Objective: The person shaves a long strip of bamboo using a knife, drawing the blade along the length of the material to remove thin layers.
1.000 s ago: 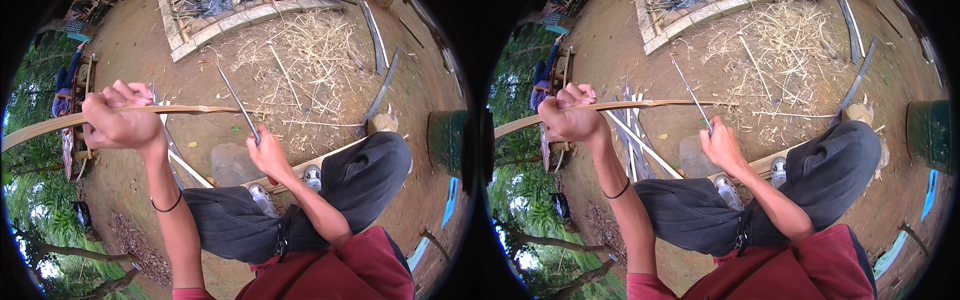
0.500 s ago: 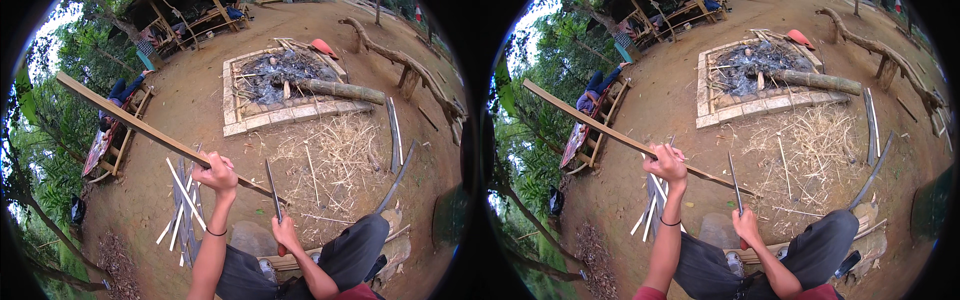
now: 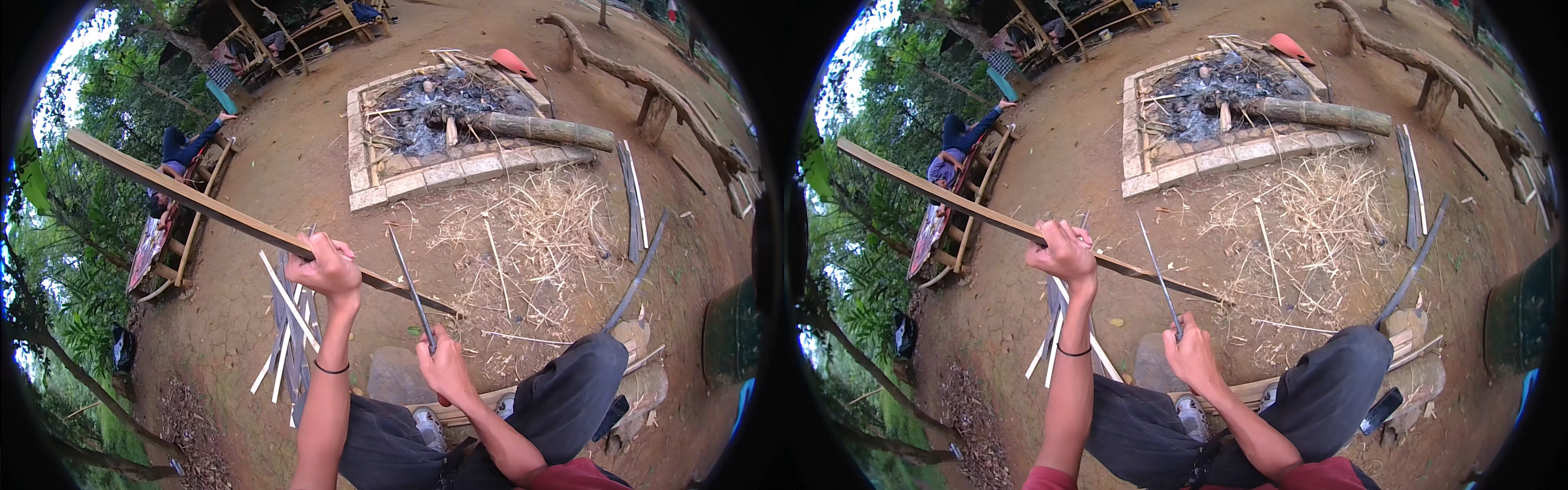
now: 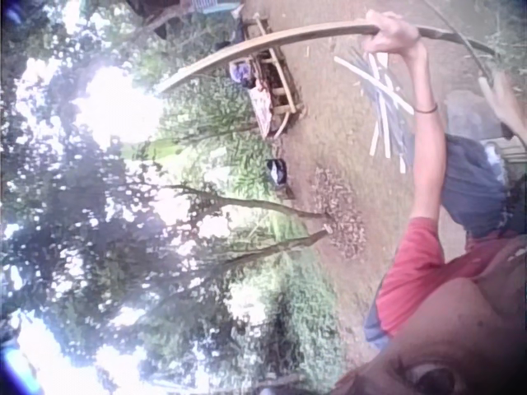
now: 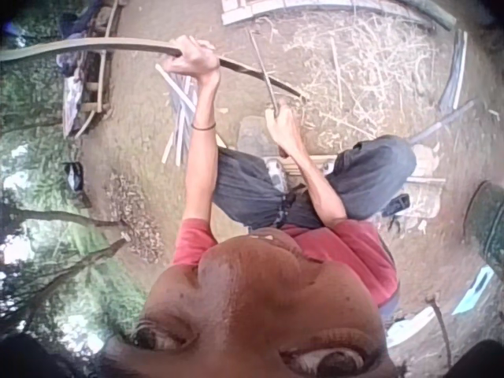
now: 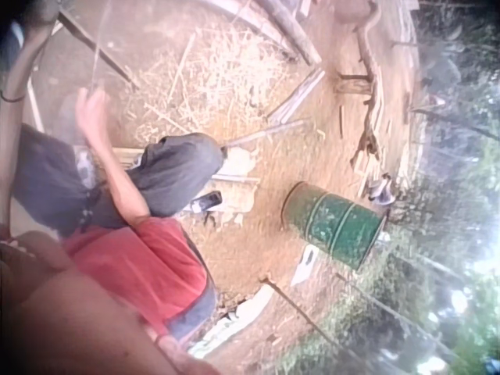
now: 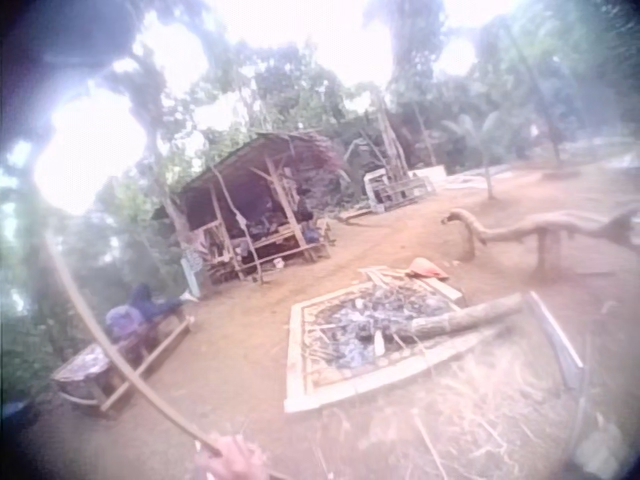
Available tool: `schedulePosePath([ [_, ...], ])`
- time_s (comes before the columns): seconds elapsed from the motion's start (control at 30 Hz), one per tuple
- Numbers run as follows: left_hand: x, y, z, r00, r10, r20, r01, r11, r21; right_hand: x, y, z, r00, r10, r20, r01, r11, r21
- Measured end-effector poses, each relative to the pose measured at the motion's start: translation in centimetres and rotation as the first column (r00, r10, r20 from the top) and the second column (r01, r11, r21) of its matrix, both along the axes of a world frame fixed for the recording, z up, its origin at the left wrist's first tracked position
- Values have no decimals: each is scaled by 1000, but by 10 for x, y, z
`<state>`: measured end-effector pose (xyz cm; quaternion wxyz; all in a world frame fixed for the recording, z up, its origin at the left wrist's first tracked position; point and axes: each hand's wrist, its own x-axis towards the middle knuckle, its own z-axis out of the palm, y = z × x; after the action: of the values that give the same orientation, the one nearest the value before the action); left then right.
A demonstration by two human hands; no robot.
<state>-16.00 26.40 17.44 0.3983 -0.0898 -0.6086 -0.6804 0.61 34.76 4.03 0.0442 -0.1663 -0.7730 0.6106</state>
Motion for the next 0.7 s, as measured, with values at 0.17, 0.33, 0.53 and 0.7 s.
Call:
schedulePosePath([
  [0.17,6,9,2,998,-50,-41,49,999,-24,2,12,-76,989,-47,143,40,998,47],
  [0.33,13,-16,-9,994,-3,-111,-5,997,-79,4,10,-20,996,-26,87,26,1000,-6],
  [0.53,26,-6,1,997,-16,-75,12,998,-55,12,-6,-80,991,-32,129,21,996,90],
  [0.7,21,19,5,991,-71,-117,65,996,-52,-6,30,-181,927,-159,339,102,979,179],
])
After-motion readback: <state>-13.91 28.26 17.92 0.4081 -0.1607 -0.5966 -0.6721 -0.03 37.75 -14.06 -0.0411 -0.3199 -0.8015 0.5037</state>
